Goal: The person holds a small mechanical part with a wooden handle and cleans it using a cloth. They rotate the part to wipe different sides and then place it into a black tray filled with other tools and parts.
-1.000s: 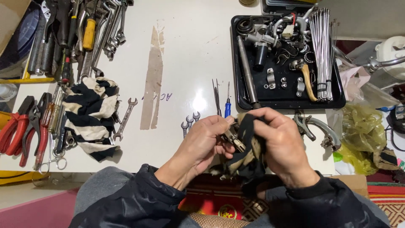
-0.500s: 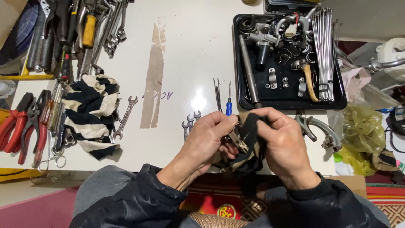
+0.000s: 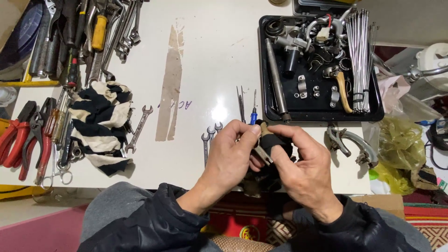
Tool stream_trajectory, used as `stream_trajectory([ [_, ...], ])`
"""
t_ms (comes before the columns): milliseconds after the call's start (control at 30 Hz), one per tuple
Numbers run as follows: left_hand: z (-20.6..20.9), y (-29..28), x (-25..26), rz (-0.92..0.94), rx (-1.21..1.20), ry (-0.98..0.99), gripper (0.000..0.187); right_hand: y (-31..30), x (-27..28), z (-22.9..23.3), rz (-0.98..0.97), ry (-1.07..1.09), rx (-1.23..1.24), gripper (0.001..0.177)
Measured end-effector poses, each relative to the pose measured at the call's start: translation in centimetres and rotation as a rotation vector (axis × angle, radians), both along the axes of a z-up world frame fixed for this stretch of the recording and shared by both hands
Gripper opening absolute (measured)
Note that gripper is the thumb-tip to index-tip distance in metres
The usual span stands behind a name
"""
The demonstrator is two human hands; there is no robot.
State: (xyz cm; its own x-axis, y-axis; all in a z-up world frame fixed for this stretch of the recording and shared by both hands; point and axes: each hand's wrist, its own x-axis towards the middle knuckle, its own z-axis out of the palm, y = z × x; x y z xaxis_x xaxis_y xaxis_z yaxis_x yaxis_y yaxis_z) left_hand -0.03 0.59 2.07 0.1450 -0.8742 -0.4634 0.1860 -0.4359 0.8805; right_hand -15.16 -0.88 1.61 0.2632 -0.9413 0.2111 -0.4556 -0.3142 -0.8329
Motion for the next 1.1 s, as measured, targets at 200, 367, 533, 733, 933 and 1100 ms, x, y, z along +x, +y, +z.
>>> stream_trajectory([
  [200, -0.8, 0.8, -0.5, -0.016, -0.107, -0.055, 0.02, -1.1, 0.1, 1.8, -0.223, -0.022, 0.481, 0.02],
  [367, -1.5, 1.3, -0.3, -0.031, -0.451, -0.349, 0.018, -1.1, -0.3, 0.5, -0.206, -0.465, 0.633, 0.014],
  [533, -2.0, 0.9, -0.4, -0.03, -0.498, -0.396, 0.015, -0.4, -0.8, 0.1, -0.061, -0.019, 0.161, 0.02],
  [733, -1.0, 0.6, -0.3, -0.078, -0.107, -0.108, 0.017, -1.4, -0.2, 1.1, -0.208, -0.131, 0.551, 0.006],
  [933, -0.3, 0.1, 0.4, -0.066, -0.103, -0.075, 0.017, -3.4, -2.7, -0.6, -0.142, -0.64, 0.775, 0.011],
  [1100, -0.6, -0.7, 1.2, 0.132, -0.031, 0.065, 0.018, -4.6, -6.5, 0.5, -0.115, -0.638, 0.565, 0.011],
])
